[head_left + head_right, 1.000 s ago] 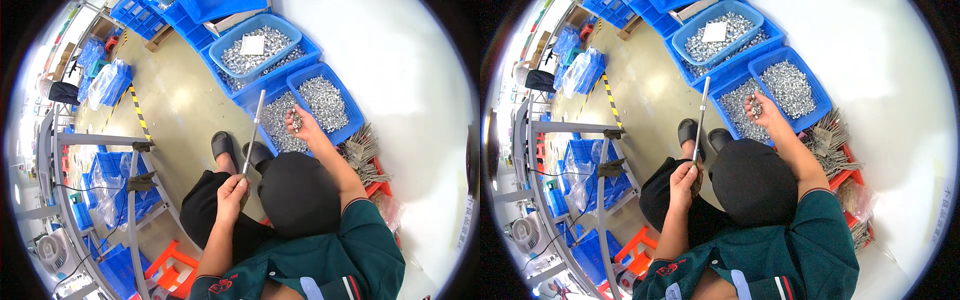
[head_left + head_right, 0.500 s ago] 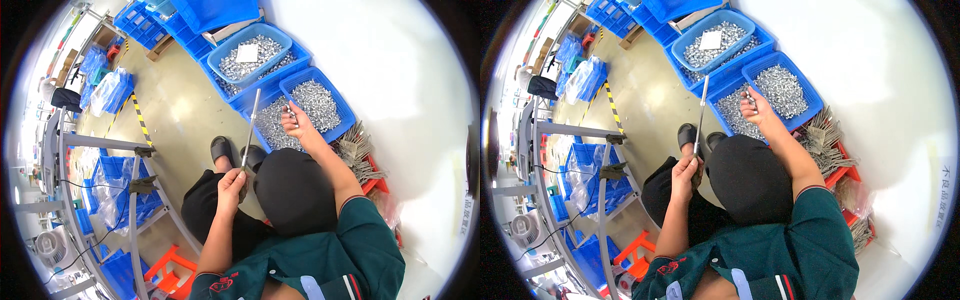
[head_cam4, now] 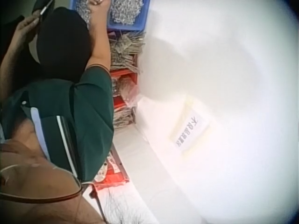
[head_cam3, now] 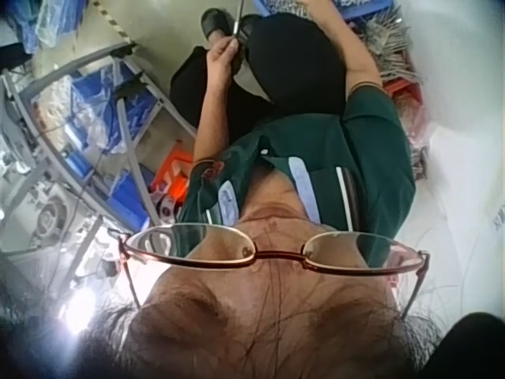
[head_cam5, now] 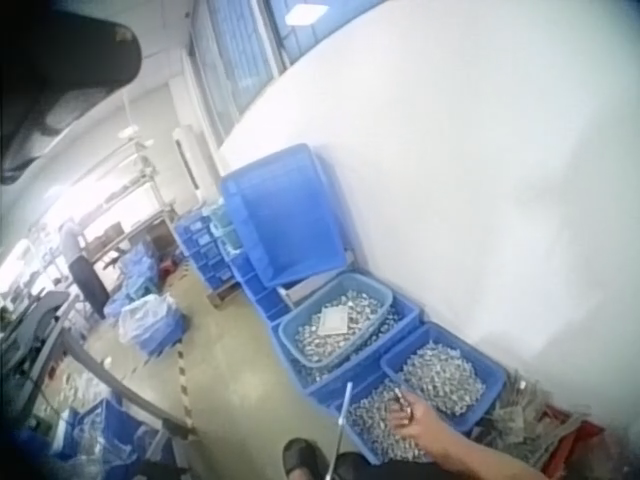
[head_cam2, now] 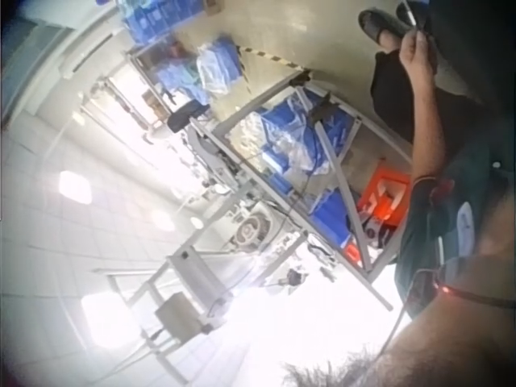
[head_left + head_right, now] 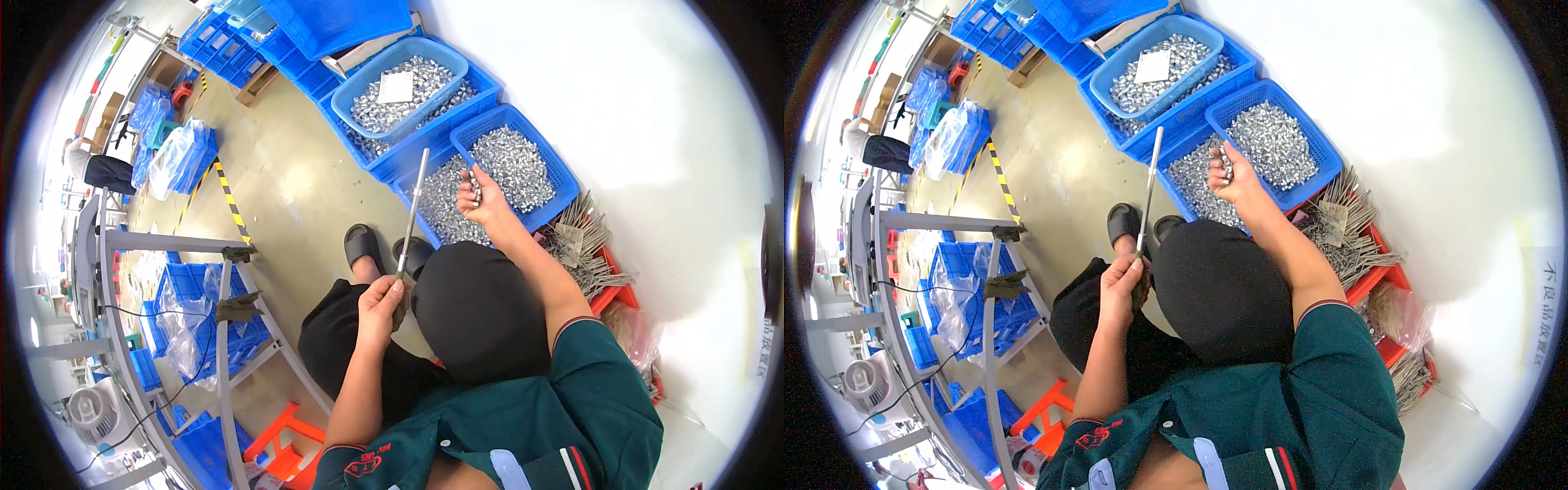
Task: The person is sliding small metal collars or rings onto a thin metal rod.
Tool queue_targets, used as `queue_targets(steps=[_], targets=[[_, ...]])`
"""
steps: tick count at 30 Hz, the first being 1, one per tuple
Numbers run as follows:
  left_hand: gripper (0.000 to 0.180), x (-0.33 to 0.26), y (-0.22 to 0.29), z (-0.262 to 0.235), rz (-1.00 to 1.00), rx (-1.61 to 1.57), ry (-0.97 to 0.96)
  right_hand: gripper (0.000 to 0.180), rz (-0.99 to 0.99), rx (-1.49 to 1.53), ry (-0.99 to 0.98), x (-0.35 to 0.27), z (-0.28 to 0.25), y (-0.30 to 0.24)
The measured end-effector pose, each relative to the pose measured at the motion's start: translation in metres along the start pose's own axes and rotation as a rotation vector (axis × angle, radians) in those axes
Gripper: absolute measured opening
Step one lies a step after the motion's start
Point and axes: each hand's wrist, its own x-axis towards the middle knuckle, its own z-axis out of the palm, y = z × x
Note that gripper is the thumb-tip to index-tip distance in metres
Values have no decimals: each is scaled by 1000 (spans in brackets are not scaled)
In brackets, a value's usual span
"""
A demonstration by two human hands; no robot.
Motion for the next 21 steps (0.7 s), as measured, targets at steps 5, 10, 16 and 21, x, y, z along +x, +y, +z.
queue_targets(steps=[5,10,16,21], targets=[[17,1,4,6,-76,4,9,30,27,84,-6,1,-7,-4],[15,3,0,11,-11,35,24,30,140,123,-161,1,-9,-3],[17,8,2,20,37,91,34,30,29,71,-52,0,-3,-4],[17,17,-1,25,71,165,-15,28,29,75,13,-5,8,-6]])
